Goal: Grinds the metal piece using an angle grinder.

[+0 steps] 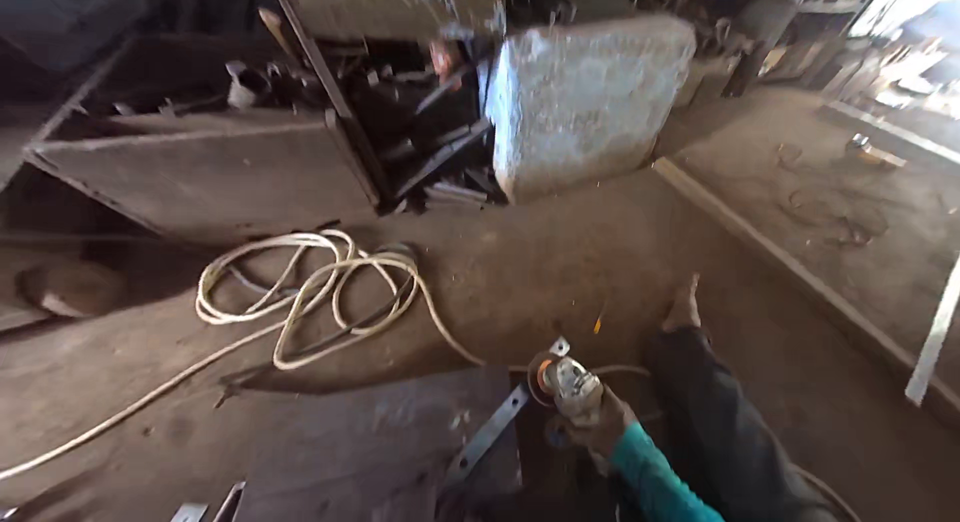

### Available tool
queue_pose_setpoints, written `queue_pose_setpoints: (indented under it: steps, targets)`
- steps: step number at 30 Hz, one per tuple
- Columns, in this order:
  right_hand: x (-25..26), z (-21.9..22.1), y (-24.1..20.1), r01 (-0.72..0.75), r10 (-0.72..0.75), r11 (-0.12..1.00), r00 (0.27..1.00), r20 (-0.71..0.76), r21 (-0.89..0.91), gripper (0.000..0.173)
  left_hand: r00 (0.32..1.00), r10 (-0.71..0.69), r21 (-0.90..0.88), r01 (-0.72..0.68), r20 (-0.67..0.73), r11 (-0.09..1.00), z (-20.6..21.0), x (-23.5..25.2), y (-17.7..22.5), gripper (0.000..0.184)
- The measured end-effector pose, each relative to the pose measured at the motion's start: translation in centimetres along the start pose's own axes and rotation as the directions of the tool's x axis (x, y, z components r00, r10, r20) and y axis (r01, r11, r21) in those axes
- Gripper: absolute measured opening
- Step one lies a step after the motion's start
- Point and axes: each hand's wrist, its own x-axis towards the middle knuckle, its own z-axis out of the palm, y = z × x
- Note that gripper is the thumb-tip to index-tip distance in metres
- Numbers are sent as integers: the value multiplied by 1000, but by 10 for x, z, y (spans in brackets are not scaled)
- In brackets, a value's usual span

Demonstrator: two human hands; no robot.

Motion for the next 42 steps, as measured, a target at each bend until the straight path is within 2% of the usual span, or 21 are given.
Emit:
queue_pose_setpoints:
  steps: [2, 3, 6, 8, 10, 13, 15, 17, 19, 21, 23, 25, 27, 30, 32, 33, 35, 36, 39, 42]
  targets:
    - [-14, 5, -14, 21, -3, 994, 986, 169, -105, 109, 998, 22, 4, -22, -55, 1000, 6, 1, -4, 63]
    - [-20, 7, -22, 45, -13, 990, 974, 227, -137, 110, 999, 2, -5, -3, -34, 1000, 0, 1, 0, 61]
    - [-26, 8, -34, 96, -45, 982, 956, 291, -165, 109, 976, -135, 6, 136, 173, 991, -39, -3, 29, 59]
    - [-19, 1, -31, 70, -32, 988, 965, 262, -137, 102, 989, -97, 42, 93, 108, 995, -31, -2, 23, 57]
    - [-3, -7, -22, 11, -2, 999, 986, 166, -49, 96, 1000, -26, 70, 26, 10, 997, -19, -2, 13, 57]
    - [23, -15, -5, -68, 68, 998, 998, -9, 6, 98, 996, 36, 66, -31, -79, 997, -14, -3, 9, 56]
    - [26, -13, -6, -71, 71, 997, 997, -33, -26, 99, 995, 40, 69, -34, -90, 997, -15, -3, 10, 56]
    - [9, -6, -17, -24, 27, 998, 997, 67, -57, 102, 998, 22, 77, -17, -63, 997, -17, -2, 11, 58]
    - [-13, 2, -35, 39, -8, 992, 970, 242, -123, 106, 1000, -16, 70, 16, -10, 997, -19, 0, 12, 58]
    - [-29, 11, -47, 131, -51, 971, 929, 365, -198, 105, 998, -3, 44, 5, -56, 999, -14, 1, 9, 56]
    - [-33, 14, -51, 172, -63, 958, 907, 416, -229, 105, 995, 12, 38, -8, -95, 999, -10, 1, 7, 55]
    - [-26, 7, -48, 126, -40, 970, 927, 374, -210, 103, 997, -6, 46, 9, -70, 999, -11, 1, 8, 56]
    - [-9, -6, -38, 22, 14, 991, 964, 267, -133, 99, 998, -10, 71, 14, -54, 997, -12, 2, 9, 57]
    - [25, -19, -13, -80, 81, 996, 997, 7, -28, 97, 986, 58, 64, -49, -154, 997, -7, 0, 5, 56]
    - [35, -21, -4, -90, 89, 996, 994, -61, -14, 96, 981, 76, 63, -65, -180, 996, -5, -1, 4, 55]
    - [30, -20, -6, -80, 79, 997, 996, -40, -19, 97, 982, 74, 68, -63, -175, 996, -6, 0, 4, 56]
    - [6, -11, -19, -33, 39, 998, 994, 106, -53, 101, 993, 42, 76, -34, -107, 997, -10, 0, 7, 58]
    - [-7, -5, -29, 4, 14, 996, 980, 196, -88, 102, 999, -1, 68, 4, -41, 998, -14, 0, 9, 59]
    - [-32, 13, -48, 135, -55, 974, 919, 390, -182, 108, 999, -29, 41, 30, -14, 999, -16, 0, 10, 57]
    - [-30, 11, -51, 116, -39, 974, 931, 363, -192, 104, 1000, -25, 50, 26, -19, 998, -18, 0, 11, 56]
